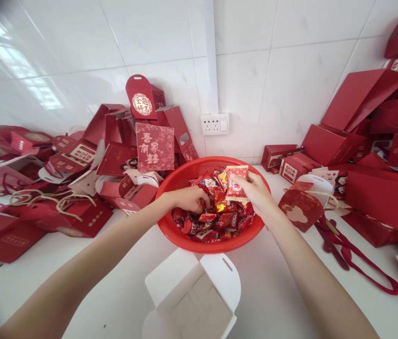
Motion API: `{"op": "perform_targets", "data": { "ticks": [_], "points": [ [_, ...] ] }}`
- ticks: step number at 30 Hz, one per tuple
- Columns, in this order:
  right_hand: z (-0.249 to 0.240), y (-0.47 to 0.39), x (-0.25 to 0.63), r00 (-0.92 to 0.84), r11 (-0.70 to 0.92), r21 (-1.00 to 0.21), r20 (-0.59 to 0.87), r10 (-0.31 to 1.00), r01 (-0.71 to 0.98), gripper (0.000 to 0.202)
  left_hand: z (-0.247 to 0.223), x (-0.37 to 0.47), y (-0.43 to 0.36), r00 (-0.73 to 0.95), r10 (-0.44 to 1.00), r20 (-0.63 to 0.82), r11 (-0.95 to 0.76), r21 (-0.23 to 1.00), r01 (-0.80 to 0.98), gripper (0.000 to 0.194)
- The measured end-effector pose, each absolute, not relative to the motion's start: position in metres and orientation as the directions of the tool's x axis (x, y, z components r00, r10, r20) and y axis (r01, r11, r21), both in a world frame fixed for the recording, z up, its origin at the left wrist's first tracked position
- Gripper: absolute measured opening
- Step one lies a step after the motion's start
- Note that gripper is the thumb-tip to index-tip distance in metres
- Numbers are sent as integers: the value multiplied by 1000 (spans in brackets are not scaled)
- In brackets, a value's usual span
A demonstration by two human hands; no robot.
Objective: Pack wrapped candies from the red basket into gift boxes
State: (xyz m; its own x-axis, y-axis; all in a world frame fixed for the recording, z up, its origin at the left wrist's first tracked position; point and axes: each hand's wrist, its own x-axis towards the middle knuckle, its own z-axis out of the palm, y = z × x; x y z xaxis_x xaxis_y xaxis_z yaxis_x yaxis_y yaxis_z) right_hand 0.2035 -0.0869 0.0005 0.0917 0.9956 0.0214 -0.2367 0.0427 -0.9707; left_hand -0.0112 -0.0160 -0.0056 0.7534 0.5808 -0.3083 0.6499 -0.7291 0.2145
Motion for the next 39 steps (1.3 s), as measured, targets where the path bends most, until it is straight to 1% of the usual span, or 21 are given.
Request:
{"op": "perform_targets", "data": {
  "ticks": [2, 4, 8, 9, 11, 14, 16, 18, 21, 26, 35, 39],
  "points": [
    [0, -87, 204, 86, 48, -970, 29, 996, -236, 39, -1, -11, -19, 704, 653, -280, -704, 117, 700, 29],
    [0, -87, 203, 87, 50, -970, 30, 996, -237, 40, 2, -11, -20, 693, 665, -277, -702, 84, 707, 31],
    [1, -86, 203, 95, 35, -973, 14, 995, -228, 40, 3, -13, -21, 741, 583, -333, -754, 117, 646, 55],
    [1, -86, 203, 91, 35, -974, 15, 996, -225, 40, 3, -12, -22, 749, 569, -338, -766, 111, 633, 60],
    [0, -85, 204, 80, 40, -974, 22, 997, -225, 41, 1, -9, -25, 749, 567, -342, -785, 50, 617, 66],
    [-1, -84, 204, 74, 44, -970, 27, 997, -238, 42, 0, -4, -31, 736, 596, -320, -791, -78, 607, 56],
    [-1, -84, 204, 78, 44, -970, 26, 997, -240, 41, -1, -1, -34, 737, 609, -292, -788, -123, 603, 44],
    [-1, -84, 203, 78, 45, -972, 28, 997, -230, 40, -1, 0, -34, 737, 624, -259, -779, -125, 615, 34],
    [0, -85, 202, 72, 51, -975, 36, 997, -217, 43, 1, -1, -31, 703, 682, -201, -728, -99, 678, 28],
    [0, -85, 202, 77, 57, -979, 42, 996, -197, 43, 4, -2, -24, 604, 785, -141, -618, -102, 779, 31],
    [0, -84, 203, 89, -3, -977, -23, 996, -214, 47, -1, -8, -16, 548, 828, -120, -559, -113, 821, 34],
    [-1, -84, 203, 88, 3, -977, -16, 996, -214, 47, 1, -8, -15, 563, 823, -76, -568, -115, 815, 37]
  ]
}}
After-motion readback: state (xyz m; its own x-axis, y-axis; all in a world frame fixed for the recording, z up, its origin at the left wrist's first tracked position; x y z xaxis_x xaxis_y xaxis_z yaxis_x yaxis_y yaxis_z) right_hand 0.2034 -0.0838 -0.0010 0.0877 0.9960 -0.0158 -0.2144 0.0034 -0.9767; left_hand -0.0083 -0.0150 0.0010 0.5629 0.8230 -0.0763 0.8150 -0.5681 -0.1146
